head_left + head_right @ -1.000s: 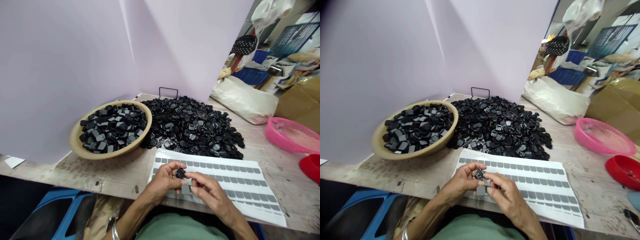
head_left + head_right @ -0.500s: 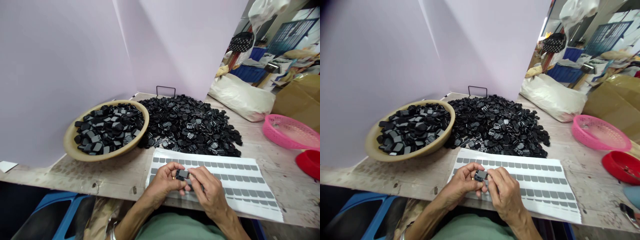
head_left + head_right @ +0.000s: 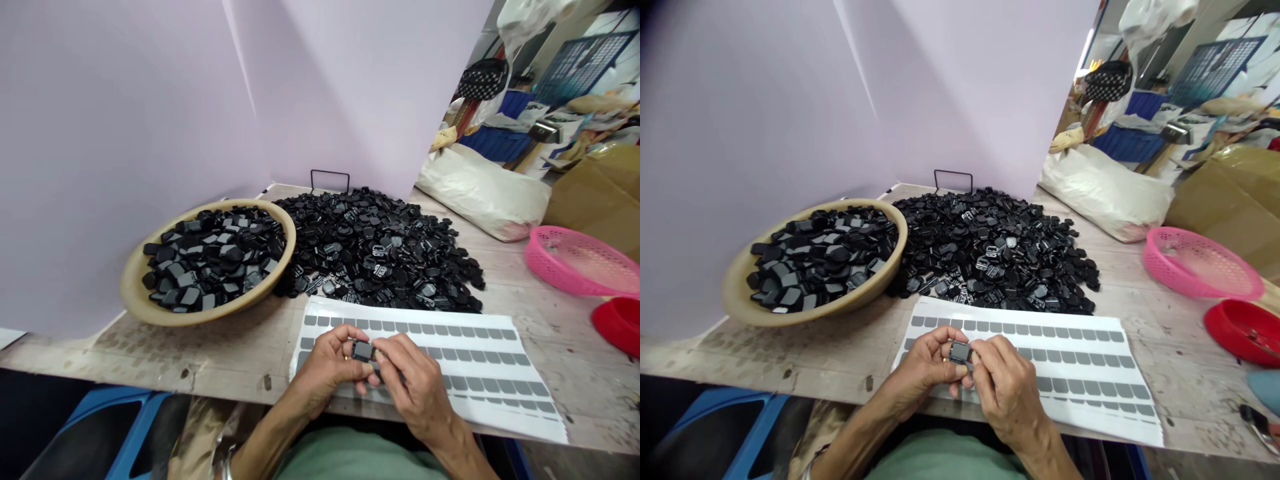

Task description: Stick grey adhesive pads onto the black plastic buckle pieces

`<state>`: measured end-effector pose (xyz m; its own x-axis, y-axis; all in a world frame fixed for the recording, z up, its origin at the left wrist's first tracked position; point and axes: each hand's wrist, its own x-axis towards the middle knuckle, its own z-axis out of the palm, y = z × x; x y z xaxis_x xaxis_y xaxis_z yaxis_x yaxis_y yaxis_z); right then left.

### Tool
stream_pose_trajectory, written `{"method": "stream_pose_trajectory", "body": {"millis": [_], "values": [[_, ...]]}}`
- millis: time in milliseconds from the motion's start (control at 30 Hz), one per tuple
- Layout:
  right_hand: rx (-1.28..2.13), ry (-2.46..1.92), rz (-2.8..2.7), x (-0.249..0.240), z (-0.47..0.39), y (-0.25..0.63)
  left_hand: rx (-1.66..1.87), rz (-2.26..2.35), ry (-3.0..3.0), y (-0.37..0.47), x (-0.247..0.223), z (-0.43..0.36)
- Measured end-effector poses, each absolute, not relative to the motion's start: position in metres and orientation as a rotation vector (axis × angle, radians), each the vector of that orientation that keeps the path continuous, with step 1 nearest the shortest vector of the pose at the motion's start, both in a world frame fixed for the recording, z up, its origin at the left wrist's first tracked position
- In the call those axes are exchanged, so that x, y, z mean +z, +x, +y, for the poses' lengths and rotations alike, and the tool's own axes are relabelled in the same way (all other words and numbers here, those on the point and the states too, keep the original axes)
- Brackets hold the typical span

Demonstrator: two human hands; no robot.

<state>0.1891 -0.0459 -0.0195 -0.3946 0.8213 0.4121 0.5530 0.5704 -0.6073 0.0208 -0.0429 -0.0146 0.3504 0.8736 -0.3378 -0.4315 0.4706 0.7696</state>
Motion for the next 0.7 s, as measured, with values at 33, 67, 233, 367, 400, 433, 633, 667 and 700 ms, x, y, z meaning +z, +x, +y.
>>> {"method": "stream_pose_trajectory", "body": {"millis": [33, 67, 233, 367, 400, 433, 633, 667, 700], "values": [[0.504, -1.095, -2.105, -0.0196, -0.0462, 0.1889, 0.919, 0.824, 0.629, 0.0209, -0.0149, -0.0426], [0.513, -1.096, -2.106, -0.0196, -0.0464, 0.1888, 0.917, 0.823, 0.629, 0.021, -0.0152, -0.0424], [0.523, -1.095, -2.116, -0.0197, -0.0462, 0.1886, 0.921, 0.824, 0.626, 0.0212, -0.0174, -0.0423], [0.532, -1.114, -2.137, -0.0185, -0.0459, 0.1882, 0.91, 0.831, 0.64, 0.0206, -0.0181, -0.0426], [0.533, -1.119, -2.142, -0.0179, -0.046, 0.188, 0.908, 0.832, 0.645, 0.0203, -0.0179, -0.0427], [0.533, -1.126, -2.148, -0.0173, -0.0461, 0.1877, 0.907, 0.832, 0.651, 0.02, -0.0176, -0.0428], [0.489, -1.128, -2.184, -0.0153, -0.0469, 0.1863, 0.909, 0.814, 0.654, 0.0197, -0.0165, -0.0442], [0.473, -1.124, -2.194, -0.016, -0.0471, 0.1865, 0.91, 0.818, 0.65, 0.0204, -0.017, -0.0448], [0.453, -1.114, -2.208, -0.0175, -0.0472, 0.187, 0.912, 0.823, 0.647, 0.0213, -0.018, -0.0455]]}}
